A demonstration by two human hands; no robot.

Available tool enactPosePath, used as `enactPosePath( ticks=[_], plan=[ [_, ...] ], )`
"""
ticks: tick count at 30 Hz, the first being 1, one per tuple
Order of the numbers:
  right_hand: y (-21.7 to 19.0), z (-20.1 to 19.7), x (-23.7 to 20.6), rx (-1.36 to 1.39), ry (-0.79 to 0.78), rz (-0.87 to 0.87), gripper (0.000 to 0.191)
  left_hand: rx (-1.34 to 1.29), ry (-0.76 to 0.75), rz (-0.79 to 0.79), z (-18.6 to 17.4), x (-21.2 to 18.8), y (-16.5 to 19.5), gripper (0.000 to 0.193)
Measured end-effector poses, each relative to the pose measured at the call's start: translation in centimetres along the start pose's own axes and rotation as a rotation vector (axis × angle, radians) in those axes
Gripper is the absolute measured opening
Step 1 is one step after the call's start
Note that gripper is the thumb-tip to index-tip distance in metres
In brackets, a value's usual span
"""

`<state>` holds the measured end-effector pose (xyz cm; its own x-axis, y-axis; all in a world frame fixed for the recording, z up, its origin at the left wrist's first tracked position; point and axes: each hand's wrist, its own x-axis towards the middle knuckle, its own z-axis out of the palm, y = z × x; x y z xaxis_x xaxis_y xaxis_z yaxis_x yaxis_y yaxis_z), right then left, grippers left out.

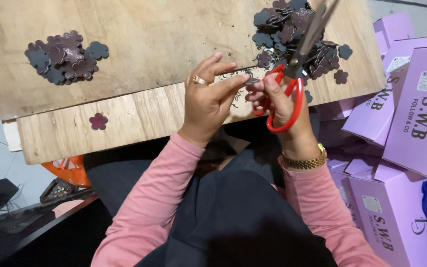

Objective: The person sits at a workbench and uses red-handled scissors to trim excess material from the edges of small flower-shaped leather pieces, one piece at a time. They place each trimmed piece onto a growing pile on the board and continue with the next piece.

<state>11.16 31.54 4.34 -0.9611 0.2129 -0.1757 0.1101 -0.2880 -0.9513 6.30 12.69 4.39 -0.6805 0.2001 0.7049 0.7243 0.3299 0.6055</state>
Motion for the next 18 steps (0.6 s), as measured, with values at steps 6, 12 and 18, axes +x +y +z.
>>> enactPosePath(
  ticks=[6,12,18],
  plan=[
    [-3.5,2.4,0.3,-0.088,-0.164,-0.220,0.017,-0.022,0.132,0.045,-2.2,0.9,1.1,0.018],
    [-5.0,5.0,-0.1,-0.254,-0.191,-0.329,0.019,-0.793,0.068,-0.685,-3.8,-0.3,-0.2,0.022],
    [-4.2,6.2,-0.1,-0.190,-0.283,-0.325,0.023,-0.836,-0.045,-0.562,-4.7,-0.3,-0.1,0.015]
  ],
)
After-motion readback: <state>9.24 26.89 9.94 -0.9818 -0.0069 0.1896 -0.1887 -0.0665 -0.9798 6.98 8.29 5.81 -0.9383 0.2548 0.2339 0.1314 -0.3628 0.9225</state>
